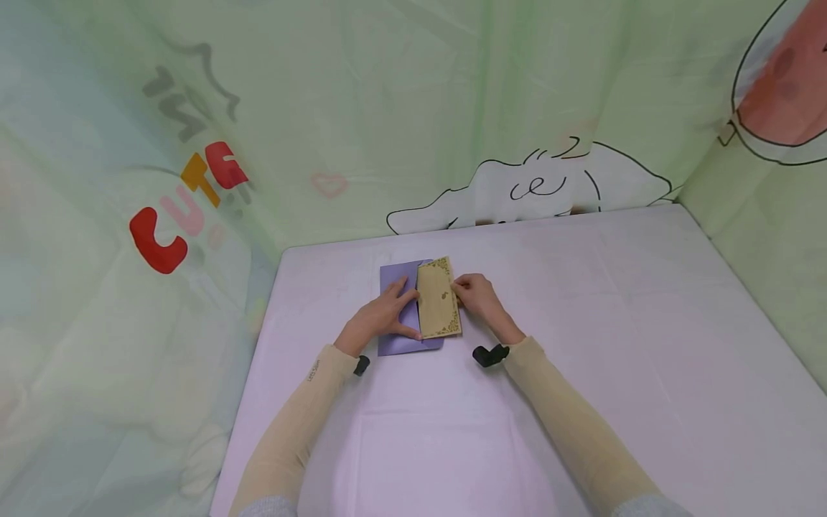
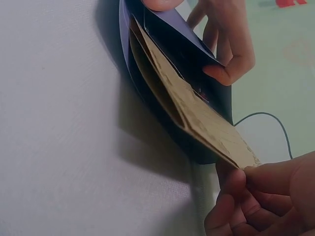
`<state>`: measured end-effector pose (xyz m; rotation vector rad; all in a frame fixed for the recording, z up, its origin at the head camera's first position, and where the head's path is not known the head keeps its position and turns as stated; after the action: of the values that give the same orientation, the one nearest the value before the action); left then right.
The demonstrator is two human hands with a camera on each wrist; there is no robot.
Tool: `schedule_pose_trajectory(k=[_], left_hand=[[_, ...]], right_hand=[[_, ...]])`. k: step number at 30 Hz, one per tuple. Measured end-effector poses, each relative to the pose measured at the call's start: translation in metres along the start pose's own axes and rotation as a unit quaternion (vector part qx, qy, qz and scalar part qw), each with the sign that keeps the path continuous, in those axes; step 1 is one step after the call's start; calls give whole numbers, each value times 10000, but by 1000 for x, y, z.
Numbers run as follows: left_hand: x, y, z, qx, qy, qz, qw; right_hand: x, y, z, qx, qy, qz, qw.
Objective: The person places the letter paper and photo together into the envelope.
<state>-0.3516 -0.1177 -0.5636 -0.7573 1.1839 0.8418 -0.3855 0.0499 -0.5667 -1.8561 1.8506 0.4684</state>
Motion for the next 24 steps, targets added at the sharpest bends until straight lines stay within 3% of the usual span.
schedule_pose_trajectory(k=[10, 24], left_hand=[[-1, 1, 0, 86, -33, 84, 9999], [0, 2, -2, 109, -196, 44, 9997]], right_hand=[[-4, 2, 4, 81, 209, 50, 9997], [3, 2, 3, -28, 75, 37, 10000]])
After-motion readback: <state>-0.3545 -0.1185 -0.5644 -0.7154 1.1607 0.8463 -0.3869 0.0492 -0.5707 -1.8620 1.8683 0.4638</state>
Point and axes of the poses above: each hand's wrist, its own y-axis towards the middle knuckle, its own x-axis out of the palm, z = x × y, the point moved 10 cm from there along y, towards the middle knuckle, and after that the axes turned 10 degrees about z, right-handed, at the moved point
